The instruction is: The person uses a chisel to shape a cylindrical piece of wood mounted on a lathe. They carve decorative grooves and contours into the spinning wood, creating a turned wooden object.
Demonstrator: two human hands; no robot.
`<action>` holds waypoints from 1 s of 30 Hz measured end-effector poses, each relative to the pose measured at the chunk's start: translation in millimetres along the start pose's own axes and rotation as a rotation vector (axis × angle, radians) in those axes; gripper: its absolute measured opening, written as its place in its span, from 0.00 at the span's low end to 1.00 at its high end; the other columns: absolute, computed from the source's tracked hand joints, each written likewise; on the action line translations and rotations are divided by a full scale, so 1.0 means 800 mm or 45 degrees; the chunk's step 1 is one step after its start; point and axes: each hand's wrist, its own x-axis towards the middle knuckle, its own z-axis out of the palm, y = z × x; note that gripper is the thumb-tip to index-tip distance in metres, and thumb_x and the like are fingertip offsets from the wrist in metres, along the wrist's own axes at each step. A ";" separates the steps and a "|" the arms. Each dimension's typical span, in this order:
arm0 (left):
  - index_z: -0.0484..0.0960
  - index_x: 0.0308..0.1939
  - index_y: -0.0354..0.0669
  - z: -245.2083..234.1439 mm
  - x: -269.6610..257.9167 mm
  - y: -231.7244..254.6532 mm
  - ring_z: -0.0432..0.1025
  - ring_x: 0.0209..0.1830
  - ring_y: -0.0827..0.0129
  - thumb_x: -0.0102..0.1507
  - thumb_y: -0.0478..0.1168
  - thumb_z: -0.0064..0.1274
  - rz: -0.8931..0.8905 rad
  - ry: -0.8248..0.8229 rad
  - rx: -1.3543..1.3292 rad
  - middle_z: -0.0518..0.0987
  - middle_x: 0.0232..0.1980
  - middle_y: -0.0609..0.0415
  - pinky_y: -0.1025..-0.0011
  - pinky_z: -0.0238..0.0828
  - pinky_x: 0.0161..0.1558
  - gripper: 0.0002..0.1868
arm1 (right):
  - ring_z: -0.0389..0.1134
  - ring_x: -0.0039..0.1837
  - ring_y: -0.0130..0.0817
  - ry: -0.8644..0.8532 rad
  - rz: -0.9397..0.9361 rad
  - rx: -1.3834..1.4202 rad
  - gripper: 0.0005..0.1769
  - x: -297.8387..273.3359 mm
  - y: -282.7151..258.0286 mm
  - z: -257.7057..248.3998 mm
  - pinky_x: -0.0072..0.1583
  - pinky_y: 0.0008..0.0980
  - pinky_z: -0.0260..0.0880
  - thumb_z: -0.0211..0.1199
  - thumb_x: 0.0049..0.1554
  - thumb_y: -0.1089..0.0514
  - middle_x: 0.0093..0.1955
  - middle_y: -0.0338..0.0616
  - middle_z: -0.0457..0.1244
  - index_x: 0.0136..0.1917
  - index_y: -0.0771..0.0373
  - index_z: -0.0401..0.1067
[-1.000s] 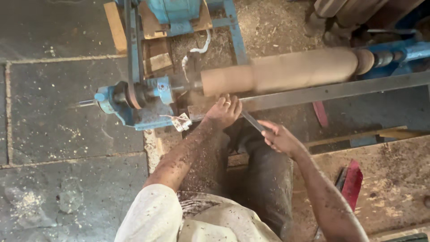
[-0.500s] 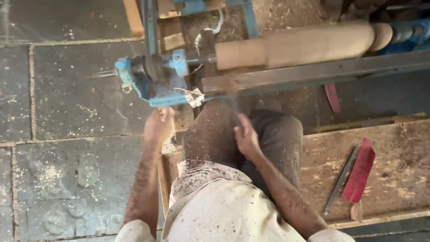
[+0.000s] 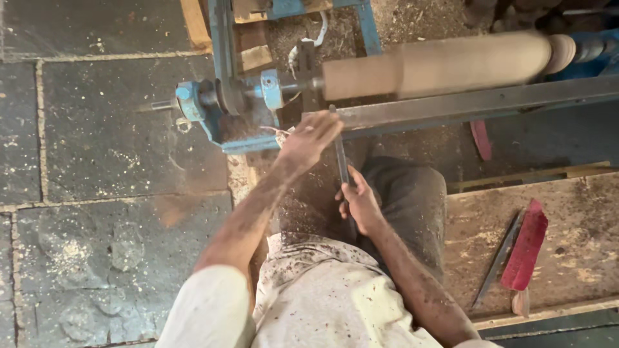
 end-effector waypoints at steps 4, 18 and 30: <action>0.68 0.72 0.39 0.030 0.037 -0.030 0.67 0.74 0.53 0.65 0.40 0.42 0.353 -0.013 0.051 0.68 0.76 0.47 0.56 0.64 0.73 0.30 | 0.57 0.26 0.24 0.072 -0.003 -0.017 0.32 -0.010 -0.003 0.016 0.27 0.26 0.56 0.51 0.65 0.58 0.35 0.40 0.62 0.80 0.47 0.54; 0.74 0.65 0.27 0.014 0.046 -0.033 0.70 0.68 0.47 0.63 0.42 0.47 0.362 0.142 0.158 0.74 0.69 0.36 0.57 0.67 0.71 0.29 | 0.52 0.25 0.21 0.101 0.017 -0.208 0.33 0.011 -0.025 -0.009 0.26 0.24 0.52 0.55 0.64 0.56 0.28 0.35 0.57 0.81 0.51 0.55; 0.77 0.65 0.35 0.011 0.045 -0.025 0.77 0.57 0.54 0.63 0.40 0.48 0.223 0.208 0.163 0.79 0.62 0.42 0.63 0.74 0.62 0.26 | 0.50 0.24 0.22 0.041 0.098 -0.222 0.33 0.009 -0.057 -0.017 0.25 0.25 0.49 0.56 0.63 0.57 0.27 0.35 0.55 0.80 0.51 0.55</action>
